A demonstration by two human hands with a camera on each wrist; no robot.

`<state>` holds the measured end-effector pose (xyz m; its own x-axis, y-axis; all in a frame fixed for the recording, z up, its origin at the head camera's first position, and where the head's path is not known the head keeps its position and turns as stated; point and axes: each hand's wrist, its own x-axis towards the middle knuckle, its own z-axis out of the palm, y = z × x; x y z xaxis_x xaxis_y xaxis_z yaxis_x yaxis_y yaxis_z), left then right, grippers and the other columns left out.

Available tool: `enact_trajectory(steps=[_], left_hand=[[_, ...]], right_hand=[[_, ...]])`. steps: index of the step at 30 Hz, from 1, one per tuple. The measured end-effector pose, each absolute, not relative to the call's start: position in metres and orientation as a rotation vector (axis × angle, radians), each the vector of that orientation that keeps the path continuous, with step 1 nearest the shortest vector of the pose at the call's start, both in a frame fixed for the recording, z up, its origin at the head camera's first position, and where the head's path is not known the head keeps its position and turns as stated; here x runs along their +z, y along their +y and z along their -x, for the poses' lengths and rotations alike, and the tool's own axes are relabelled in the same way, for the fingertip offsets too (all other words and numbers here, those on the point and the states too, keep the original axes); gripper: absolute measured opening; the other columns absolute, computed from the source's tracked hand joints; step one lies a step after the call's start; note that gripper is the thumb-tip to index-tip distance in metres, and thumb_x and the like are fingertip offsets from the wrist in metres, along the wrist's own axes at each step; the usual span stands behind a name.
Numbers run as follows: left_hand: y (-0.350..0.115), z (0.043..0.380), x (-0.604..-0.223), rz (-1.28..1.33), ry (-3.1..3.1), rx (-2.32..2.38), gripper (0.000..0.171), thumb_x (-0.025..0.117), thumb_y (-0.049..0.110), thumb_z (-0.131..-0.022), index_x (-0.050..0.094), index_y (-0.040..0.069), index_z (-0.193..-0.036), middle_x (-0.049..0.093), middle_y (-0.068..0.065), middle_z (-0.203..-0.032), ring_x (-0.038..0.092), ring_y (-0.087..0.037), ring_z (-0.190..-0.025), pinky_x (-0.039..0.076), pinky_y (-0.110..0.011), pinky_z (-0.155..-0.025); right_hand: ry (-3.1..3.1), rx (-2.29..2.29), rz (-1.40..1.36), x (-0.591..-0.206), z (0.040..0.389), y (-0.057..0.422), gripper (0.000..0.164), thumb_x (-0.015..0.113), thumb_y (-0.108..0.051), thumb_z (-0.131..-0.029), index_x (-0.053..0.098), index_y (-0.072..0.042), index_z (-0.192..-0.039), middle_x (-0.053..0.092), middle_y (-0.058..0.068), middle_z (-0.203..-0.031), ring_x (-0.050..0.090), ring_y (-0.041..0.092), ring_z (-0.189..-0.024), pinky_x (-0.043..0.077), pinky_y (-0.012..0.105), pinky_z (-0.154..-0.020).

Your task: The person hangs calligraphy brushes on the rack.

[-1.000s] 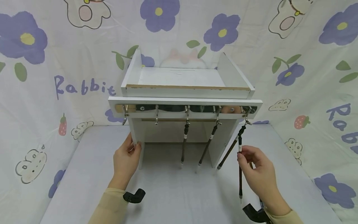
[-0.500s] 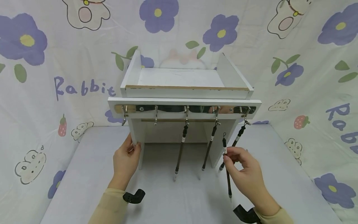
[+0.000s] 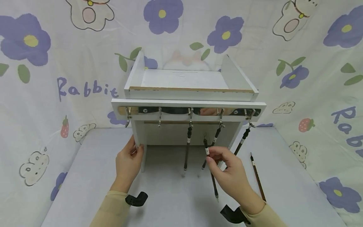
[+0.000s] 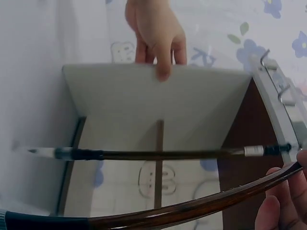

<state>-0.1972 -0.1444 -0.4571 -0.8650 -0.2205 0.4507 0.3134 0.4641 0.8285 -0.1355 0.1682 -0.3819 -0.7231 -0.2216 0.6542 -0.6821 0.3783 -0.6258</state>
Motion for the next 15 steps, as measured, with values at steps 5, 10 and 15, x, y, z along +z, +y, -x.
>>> enact_trajectory(steps=[5,10,15], left_hand=[[-0.143,0.197,-0.458,0.068,-2.226,-1.402,0.050,0.062,0.015,-0.093,0.052,0.021,-0.142,0.062,-0.005,-0.128,0.067,-0.027,-0.100,0.057,-0.031,-0.078],[-0.143,0.199,-0.460,0.071,-2.227,-1.383,0.051,0.062,0.017,-0.093,0.051,0.024,-0.142,0.062,-0.004,-0.128,0.067,-0.027,-0.102,0.057,-0.030,-0.078],[-0.145,0.200,-0.460,0.066,-2.218,-1.368,0.051,0.062,0.016,-0.093,0.051,0.023,-0.142,0.062,-0.004,-0.128,0.067,-0.027,-0.100,0.057,-0.031,-0.077]], right_hand=[[-2.172,1.339,-0.855,-0.379,0.140,0.147,0.025,0.066,0.008,-0.085,0.065,-0.006,-0.106,0.064,0.007,-0.090,0.059,0.013,-0.078,0.051,0.023,-0.064],[-2.224,1.385,-0.929,-0.376,0.145,0.124,0.021,0.064,0.000,-0.090,0.066,-0.010,-0.108,0.064,0.000,-0.094,0.058,0.012,-0.080,0.052,0.024,-0.063],[-2.263,1.408,-0.993,-0.372,0.153,0.105,0.017,0.062,-0.012,-0.095,0.066,-0.014,-0.112,0.064,-0.004,-0.097,0.058,0.010,-0.080,0.054,0.026,-0.066]])
